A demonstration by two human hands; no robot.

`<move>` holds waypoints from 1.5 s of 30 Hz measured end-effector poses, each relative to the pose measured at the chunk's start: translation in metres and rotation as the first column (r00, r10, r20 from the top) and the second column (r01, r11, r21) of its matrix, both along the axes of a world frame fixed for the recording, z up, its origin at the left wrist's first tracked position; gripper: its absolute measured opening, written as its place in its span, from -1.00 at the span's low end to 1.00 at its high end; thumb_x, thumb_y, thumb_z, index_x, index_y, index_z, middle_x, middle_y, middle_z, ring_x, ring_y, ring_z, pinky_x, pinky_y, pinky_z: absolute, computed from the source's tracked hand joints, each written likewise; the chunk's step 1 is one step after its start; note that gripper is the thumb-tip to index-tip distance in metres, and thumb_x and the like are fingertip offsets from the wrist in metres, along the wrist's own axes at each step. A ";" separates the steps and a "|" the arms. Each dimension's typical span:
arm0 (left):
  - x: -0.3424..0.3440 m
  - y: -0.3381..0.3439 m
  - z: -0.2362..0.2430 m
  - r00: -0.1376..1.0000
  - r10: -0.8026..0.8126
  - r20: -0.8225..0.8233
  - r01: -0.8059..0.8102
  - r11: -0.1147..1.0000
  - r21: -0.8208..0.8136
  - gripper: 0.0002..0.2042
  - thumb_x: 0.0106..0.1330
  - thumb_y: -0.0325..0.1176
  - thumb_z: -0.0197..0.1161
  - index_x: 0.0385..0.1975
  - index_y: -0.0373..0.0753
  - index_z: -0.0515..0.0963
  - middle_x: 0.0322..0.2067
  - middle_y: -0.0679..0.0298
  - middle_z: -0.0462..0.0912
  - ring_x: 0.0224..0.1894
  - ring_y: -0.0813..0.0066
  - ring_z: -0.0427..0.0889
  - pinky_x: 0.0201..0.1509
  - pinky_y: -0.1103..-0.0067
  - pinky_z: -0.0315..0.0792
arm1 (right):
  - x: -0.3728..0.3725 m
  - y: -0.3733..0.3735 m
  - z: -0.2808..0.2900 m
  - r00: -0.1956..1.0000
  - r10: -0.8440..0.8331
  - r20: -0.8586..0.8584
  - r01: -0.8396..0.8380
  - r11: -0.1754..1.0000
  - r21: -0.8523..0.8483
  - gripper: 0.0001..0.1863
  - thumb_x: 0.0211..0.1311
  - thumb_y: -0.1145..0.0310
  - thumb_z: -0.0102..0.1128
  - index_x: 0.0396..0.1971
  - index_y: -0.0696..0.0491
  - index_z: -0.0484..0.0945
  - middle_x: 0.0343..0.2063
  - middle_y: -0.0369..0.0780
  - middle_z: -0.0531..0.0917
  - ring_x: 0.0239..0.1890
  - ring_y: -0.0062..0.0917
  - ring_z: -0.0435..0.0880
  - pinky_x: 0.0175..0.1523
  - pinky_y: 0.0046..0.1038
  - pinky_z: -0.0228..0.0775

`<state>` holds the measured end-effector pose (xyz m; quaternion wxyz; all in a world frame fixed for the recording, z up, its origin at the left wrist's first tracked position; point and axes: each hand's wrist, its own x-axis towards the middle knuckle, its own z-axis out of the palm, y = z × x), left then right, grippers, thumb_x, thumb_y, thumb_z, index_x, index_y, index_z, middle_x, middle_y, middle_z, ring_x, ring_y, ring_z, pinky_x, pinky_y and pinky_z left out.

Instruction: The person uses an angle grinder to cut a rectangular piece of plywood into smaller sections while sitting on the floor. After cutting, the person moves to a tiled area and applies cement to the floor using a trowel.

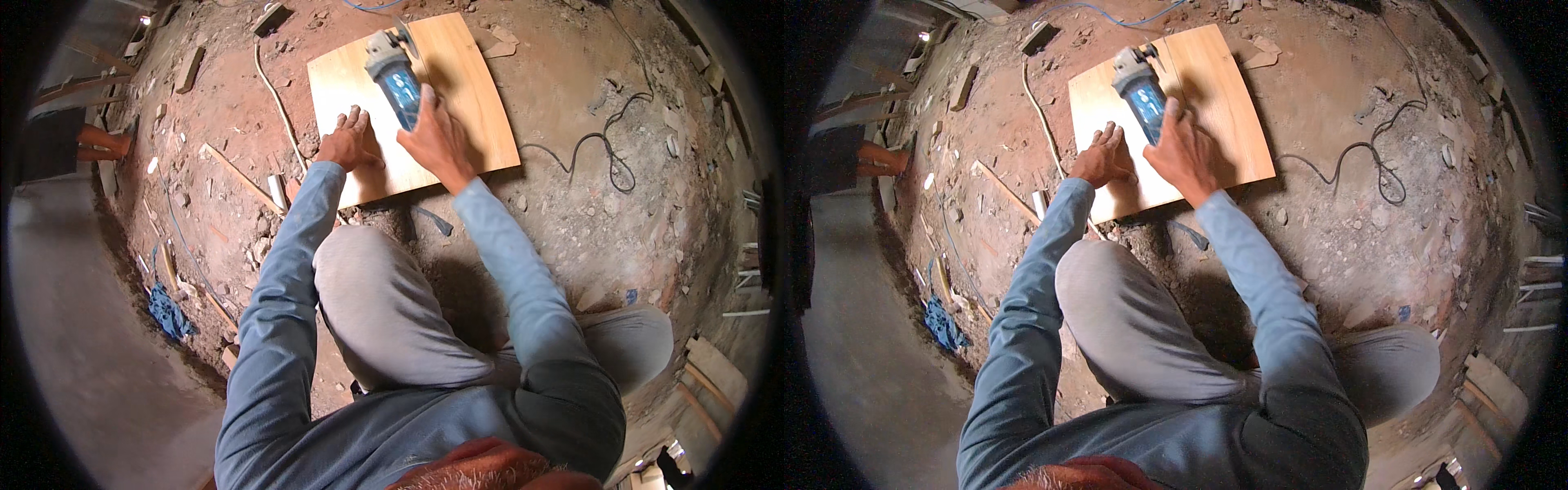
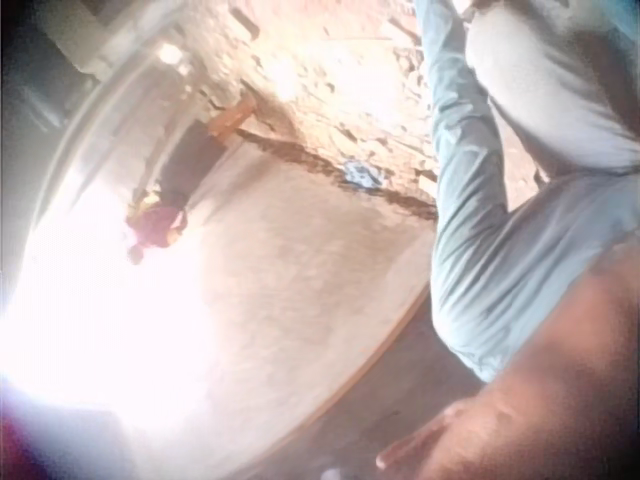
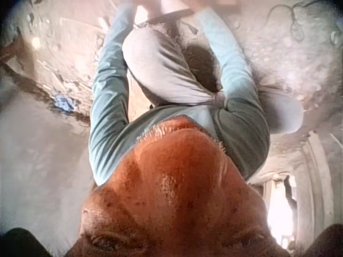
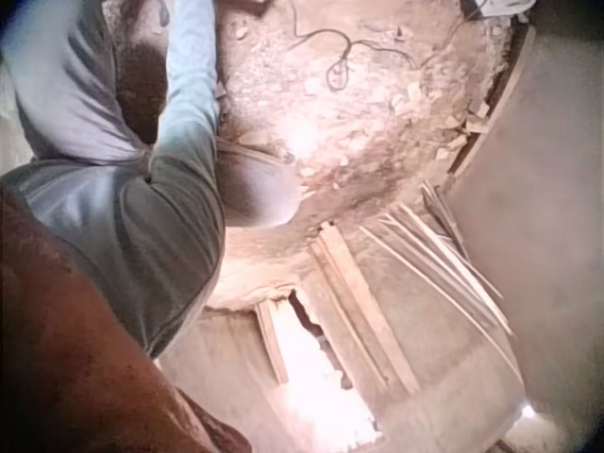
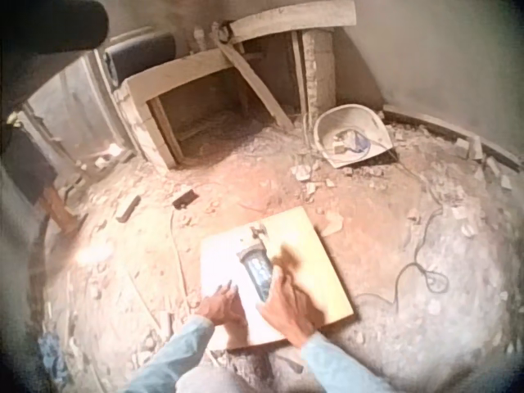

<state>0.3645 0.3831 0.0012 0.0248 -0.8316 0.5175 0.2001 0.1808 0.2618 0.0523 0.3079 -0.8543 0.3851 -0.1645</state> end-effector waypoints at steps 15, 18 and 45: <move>-0.005 -0.005 0.014 0.998 0.052 -0.030 -0.051 0.997 0.055 0.30 -0.31 0.12 0.67 0.51 -0.18 0.04 0.54 0.05 -0.06 0.54 -0.13 -0.03 0.50 0.03 0.17 | 0.113 -0.058 -0.040 0.990 -0.137 0.027 0.139 0.984 -0.115 -0.15 0.00 0.27 0.29 0.29 0.34 0.19 -0.17 0.24 0.56 -0.27 0.07 0.71 -0.14 -0.06 0.61; -0.007 -0.006 0.012 0.997 0.062 -0.043 -0.059 0.996 0.071 0.29 -0.28 0.11 0.66 0.52 -0.13 0.01 0.56 0.15 -0.11 0.56 -0.06 -0.07 0.46 -0.11 0.14 | 0.118 -0.063 -0.041 0.988 -0.155 0.010 0.155 0.987 -0.041 -0.12 0.01 0.21 0.33 0.29 0.30 0.17 -0.11 0.27 0.56 -0.16 0.12 0.68 -0.05 -0.03 0.57; -0.005 -0.003 0.011 0.996 0.066 -0.064 -0.063 0.997 0.052 0.30 -0.27 0.14 0.65 0.54 -0.11 -0.01 0.56 0.20 -0.13 0.57 0.01 -0.09 0.47 -0.18 0.06 | 0.124 -0.070 -0.040 0.989 -0.147 -0.019 0.147 0.989 -0.019 -0.10 0.01 0.20 0.34 0.30 0.34 0.15 -0.09 0.28 0.55 -0.14 0.10 0.68 -0.03 -0.06 0.56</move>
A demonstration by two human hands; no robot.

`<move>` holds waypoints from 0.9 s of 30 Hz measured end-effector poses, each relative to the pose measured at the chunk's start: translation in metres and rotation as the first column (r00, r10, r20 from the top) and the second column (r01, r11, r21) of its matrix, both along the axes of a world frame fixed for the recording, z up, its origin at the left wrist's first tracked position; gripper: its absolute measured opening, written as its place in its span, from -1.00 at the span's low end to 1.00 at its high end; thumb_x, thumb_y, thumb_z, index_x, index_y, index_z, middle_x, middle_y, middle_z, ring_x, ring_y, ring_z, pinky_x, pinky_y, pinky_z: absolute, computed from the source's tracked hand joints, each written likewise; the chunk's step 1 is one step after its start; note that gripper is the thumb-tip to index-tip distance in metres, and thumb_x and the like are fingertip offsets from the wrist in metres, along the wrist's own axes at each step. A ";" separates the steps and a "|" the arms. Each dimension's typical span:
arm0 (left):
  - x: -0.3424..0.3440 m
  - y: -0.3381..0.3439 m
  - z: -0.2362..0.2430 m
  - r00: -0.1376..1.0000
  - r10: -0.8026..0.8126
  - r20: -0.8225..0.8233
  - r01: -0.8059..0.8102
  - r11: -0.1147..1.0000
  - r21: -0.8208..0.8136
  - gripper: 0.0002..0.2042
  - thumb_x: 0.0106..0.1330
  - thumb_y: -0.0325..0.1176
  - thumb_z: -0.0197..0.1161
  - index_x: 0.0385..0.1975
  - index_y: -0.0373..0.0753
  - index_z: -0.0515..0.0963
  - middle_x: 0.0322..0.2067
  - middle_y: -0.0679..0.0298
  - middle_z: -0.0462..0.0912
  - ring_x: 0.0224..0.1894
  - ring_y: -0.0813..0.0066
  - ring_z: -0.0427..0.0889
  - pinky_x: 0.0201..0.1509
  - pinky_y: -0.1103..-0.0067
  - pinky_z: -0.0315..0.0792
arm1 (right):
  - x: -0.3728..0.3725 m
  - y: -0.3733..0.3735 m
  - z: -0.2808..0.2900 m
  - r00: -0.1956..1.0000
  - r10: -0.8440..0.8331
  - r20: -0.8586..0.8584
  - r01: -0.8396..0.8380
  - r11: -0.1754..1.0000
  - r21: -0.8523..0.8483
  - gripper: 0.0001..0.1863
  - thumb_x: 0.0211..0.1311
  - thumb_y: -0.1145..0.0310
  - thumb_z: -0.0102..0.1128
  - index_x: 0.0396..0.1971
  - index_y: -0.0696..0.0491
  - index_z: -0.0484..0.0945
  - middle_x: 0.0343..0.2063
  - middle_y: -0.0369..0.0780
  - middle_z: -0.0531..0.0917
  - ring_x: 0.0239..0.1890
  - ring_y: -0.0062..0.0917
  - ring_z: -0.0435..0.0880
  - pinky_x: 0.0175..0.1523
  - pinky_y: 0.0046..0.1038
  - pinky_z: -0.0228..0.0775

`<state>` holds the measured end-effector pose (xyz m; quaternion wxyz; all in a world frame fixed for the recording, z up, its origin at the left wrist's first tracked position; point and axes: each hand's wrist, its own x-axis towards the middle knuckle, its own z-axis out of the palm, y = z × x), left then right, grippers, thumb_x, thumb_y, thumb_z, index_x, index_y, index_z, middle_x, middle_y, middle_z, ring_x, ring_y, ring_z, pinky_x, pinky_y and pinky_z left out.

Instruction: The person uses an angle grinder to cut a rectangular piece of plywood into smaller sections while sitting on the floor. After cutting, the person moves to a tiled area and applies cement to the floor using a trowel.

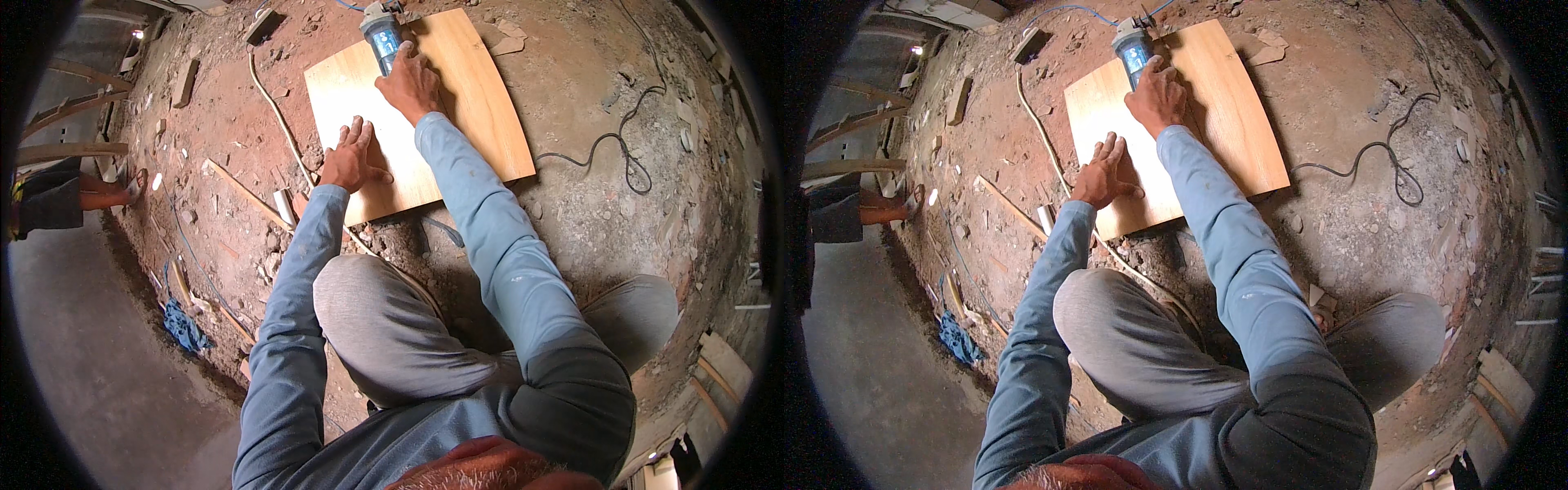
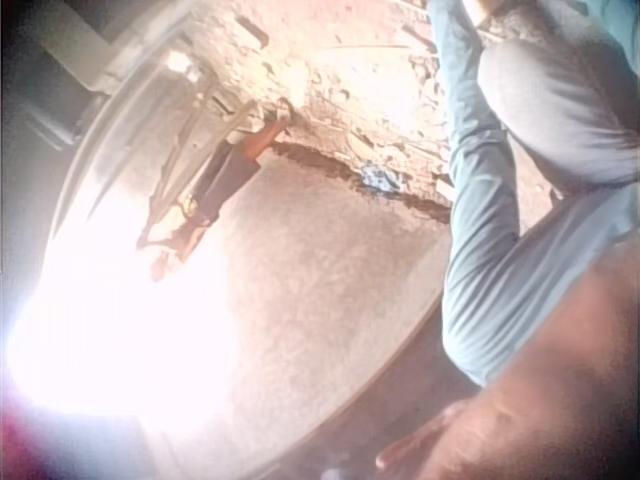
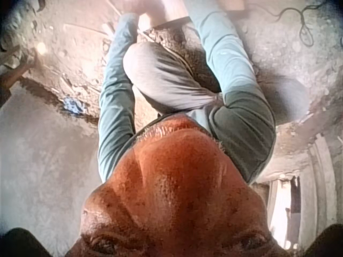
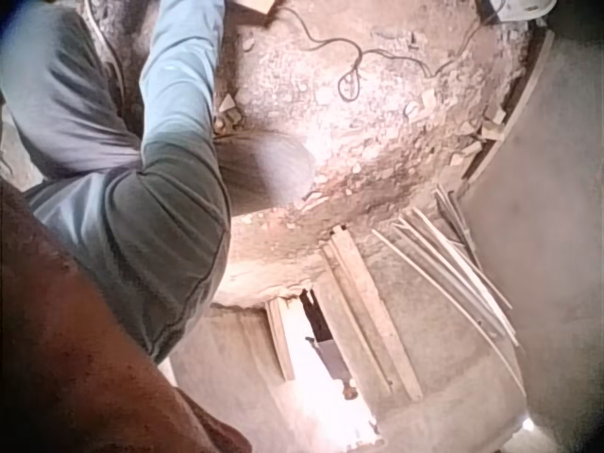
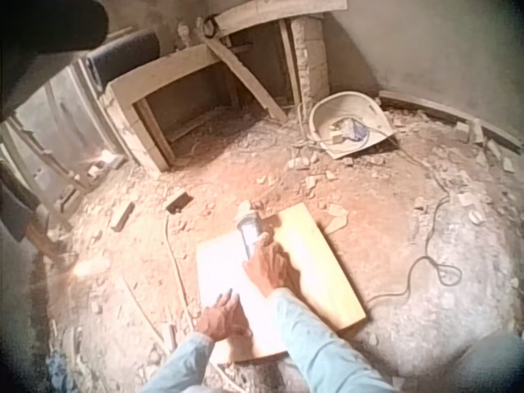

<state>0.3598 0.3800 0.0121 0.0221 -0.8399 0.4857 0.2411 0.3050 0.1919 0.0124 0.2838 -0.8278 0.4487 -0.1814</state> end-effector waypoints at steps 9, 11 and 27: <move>0.002 0.002 -0.006 1.000 -0.006 0.000 0.006 1.000 -0.022 0.30 -0.28 0.15 0.65 0.53 -0.10 0.00 0.56 0.20 -0.12 0.57 0.01 -0.10 0.47 -0.18 0.06 | 0.001 0.000 0.001 1.000 -0.002 -0.009 0.002 1.000 0.023 -0.09 0.03 0.18 0.33 0.31 0.34 0.14 -0.08 0.28 0.55 -0.08 0.11 0.66 0.03 -0.04 0.54; 0.002 0.002 -0.003 1.000 -0.009 0.011 0.010 1.000 -0.026 0.30 -0.28 0.15 0.65 0.53 -0.10 0.00 0.56 0.21 -0.12 0.57 0.01 -0.09 0.47 -0.18 0.07 | 0.001 -0.001 0.003 1.000 0.002 -0.007 -0.002 1.000 0.025 -0.09 0.04 0.18 0.33 0.32 0.34 0.14 -0.08 0.27 0.56 -0.08 0.10 0.66 0.03 -0.05 0.54; 0.004 0.003 -0.008 1.000 -0.012 0.007 0.013 1.000 -0.025 0.31 -0.30 0.16 0.65 0.53 -0.10 0.00 0.56 0.19 -0.12 0.57 0.01 -0.08 0.47 -0.18 0.08 | 0.004 0.000 -0.003 1.000 -0.030 -0.005 0.029 0.998 -0.062 -0.12 -0.06 0.25 0.33 0.29 0.35 0.25 -0.16 0.21 0.58 -0.21 -0.02 0.72 -0.13 -0.16 0.60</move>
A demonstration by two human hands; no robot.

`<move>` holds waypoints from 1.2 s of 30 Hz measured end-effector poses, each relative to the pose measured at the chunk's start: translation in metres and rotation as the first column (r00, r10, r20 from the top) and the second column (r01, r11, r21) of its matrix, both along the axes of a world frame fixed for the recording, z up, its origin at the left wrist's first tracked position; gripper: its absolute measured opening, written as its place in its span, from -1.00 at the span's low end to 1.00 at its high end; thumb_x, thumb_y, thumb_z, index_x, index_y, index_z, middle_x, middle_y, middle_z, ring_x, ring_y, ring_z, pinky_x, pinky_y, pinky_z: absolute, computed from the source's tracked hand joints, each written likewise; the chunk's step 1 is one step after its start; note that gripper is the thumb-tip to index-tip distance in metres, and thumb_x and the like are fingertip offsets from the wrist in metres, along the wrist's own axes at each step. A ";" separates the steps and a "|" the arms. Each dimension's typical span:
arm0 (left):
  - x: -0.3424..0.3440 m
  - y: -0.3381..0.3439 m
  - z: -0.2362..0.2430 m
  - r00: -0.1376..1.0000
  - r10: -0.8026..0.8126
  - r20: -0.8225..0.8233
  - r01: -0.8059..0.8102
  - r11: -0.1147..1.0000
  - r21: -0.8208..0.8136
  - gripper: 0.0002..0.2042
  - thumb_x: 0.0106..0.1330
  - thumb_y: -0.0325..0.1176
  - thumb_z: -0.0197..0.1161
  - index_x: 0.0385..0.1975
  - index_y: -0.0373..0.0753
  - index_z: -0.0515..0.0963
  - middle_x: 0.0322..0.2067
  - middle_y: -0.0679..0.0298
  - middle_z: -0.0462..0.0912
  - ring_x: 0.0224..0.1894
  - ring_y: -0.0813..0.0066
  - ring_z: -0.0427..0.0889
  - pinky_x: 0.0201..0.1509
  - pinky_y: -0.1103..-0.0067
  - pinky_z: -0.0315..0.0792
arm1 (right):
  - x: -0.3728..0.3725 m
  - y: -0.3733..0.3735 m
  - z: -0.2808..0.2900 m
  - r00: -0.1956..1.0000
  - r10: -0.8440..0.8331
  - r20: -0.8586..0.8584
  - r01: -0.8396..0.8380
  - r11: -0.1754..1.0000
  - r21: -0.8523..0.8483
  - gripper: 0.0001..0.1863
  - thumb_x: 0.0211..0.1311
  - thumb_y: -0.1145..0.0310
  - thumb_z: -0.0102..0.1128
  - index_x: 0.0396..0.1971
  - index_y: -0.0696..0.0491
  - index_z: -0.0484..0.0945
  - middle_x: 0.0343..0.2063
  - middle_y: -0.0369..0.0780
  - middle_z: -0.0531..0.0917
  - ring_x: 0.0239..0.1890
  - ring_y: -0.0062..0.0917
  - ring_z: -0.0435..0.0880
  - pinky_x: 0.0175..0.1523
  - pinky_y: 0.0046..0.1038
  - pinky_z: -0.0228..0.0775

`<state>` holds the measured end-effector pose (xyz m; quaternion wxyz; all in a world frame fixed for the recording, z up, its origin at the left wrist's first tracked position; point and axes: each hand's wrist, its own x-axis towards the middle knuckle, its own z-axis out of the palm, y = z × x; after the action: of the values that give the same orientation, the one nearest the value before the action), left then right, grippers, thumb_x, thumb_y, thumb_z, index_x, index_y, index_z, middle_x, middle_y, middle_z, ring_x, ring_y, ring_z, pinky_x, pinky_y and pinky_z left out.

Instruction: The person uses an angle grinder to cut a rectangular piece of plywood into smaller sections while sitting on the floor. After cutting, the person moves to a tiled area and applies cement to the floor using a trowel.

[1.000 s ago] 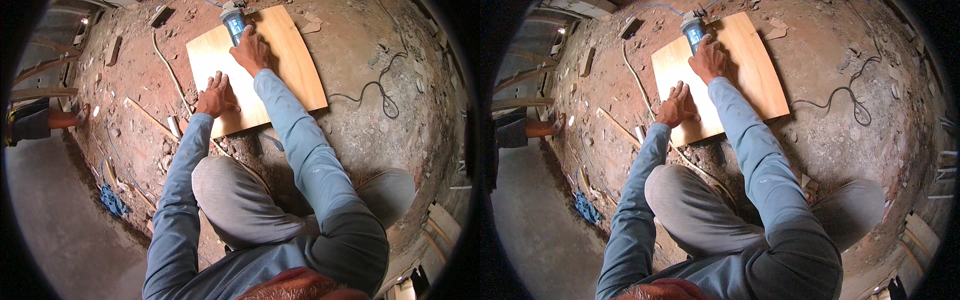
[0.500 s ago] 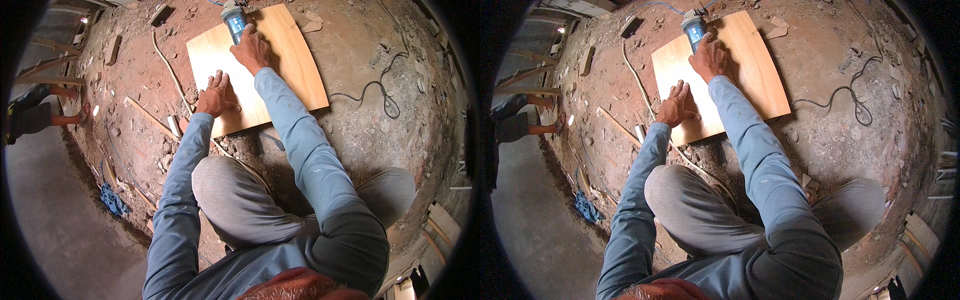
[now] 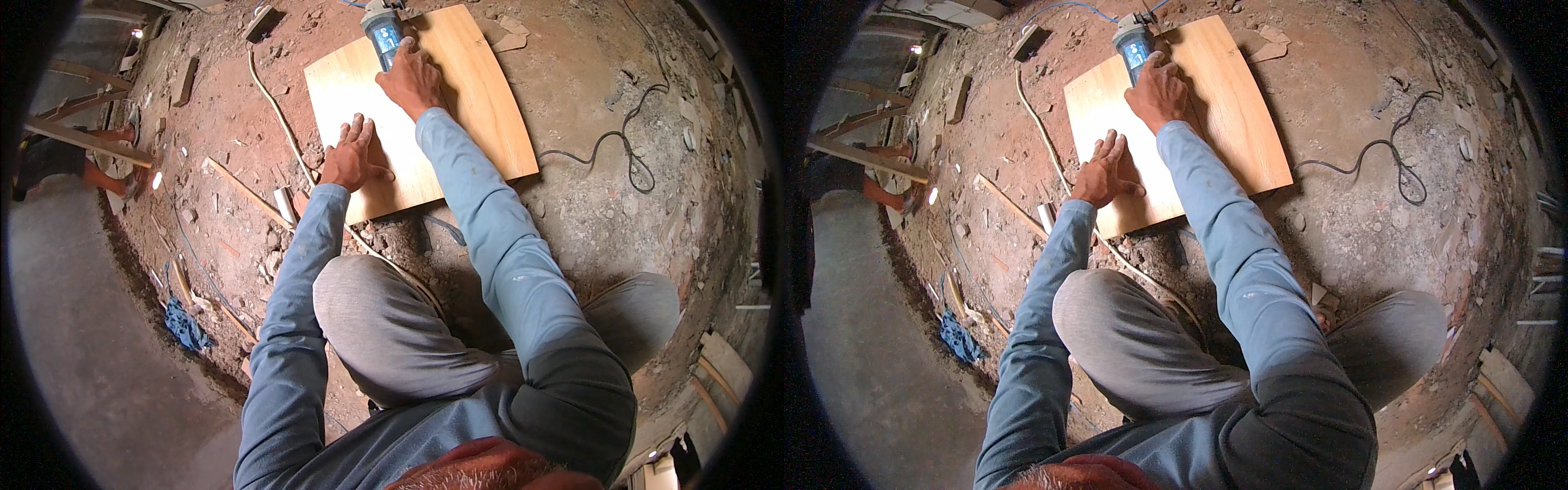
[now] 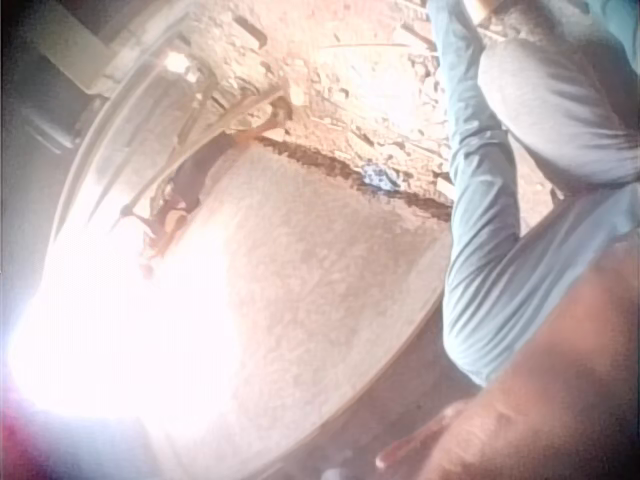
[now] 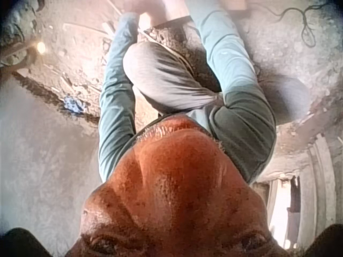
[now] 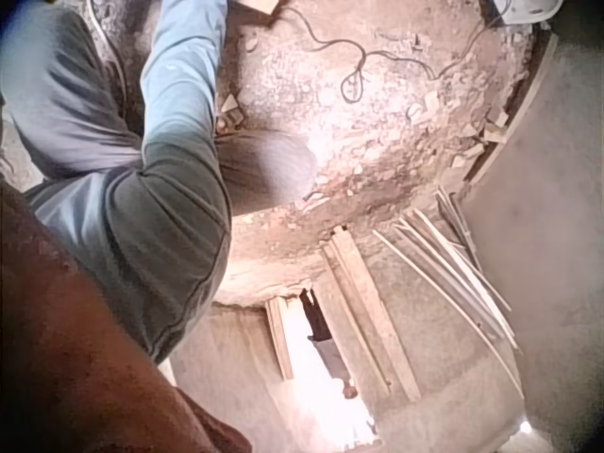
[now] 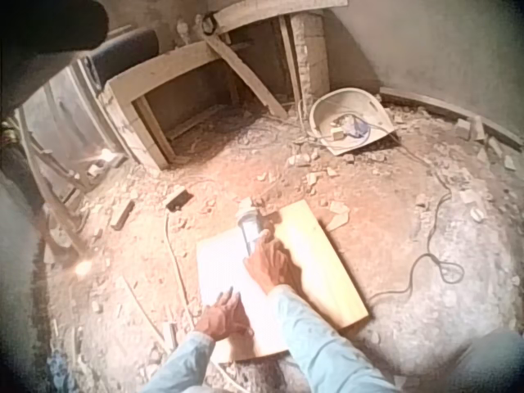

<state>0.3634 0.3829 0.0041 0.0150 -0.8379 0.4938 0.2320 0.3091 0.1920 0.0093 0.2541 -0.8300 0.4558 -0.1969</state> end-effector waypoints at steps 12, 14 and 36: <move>-0.002 -0.003 0.005 1.000 -0.001 -0.001 0.001 1.000 0.009 0.31 -0.32 0.15 0.66 0.52 -0.16 0.04 0.55 0.09 -0.09 0.55 -0.11 -0.08 0.54 0.14 0.10 | 0.001 -0.004 0.002 1.000 0.021 -0.022 -0.019 0.996 0.092 -0.09 0.02 0.18 0.33 0.29 0.37 0.15 -0.07 0.27 0.58 -0.08 0.06 0.69 0.07 -0.08 0.53; 0.000 -0.001 0.003 1.000 -0.006 0.004 0.006 1.000 -0.002 0.31 -0.31 0.14 0.66 0.52 -0.17 0.04 0.55 0.07 -0.08 0.55 -0.12 -0.08 0.55 0.16 0.10 | 0.002 -0.001 0.003 1.000 0.006 -0.016 -0.005 0.998 0.064 -0.11 0.00 0.20 0.34 0.27 0.36 0.19 -0.09 0.25 0.59 -0.12 0.03 0.70 0.01 -0.11 0.56; -0.001 -0.001 0.009 1.000 -0.011 -0.021 0.011 1.000 0.012 0.28 -0.24 0.13 0.65 0.52 -0.18 0.02 0.54 0.03 -0.09 0.55 -0.14 -0.08 0.56 0.16 0.07 | -0.007 0.002 0.004 0.999 0.039 -0.001 -0.038 0.985 0.168 -0.05 -0.02 0.25 0.34 0.35 0.36 0.12 0.04 0.31 0.48 0.04 0.11 0.60 0.16 -0.04 0.40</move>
<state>0.3619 0.3819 0.0128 0.0161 -0.8326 0.4972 0.2436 0.3021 0.1937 0.0137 0.3257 -0.8148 0.4551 -0.1512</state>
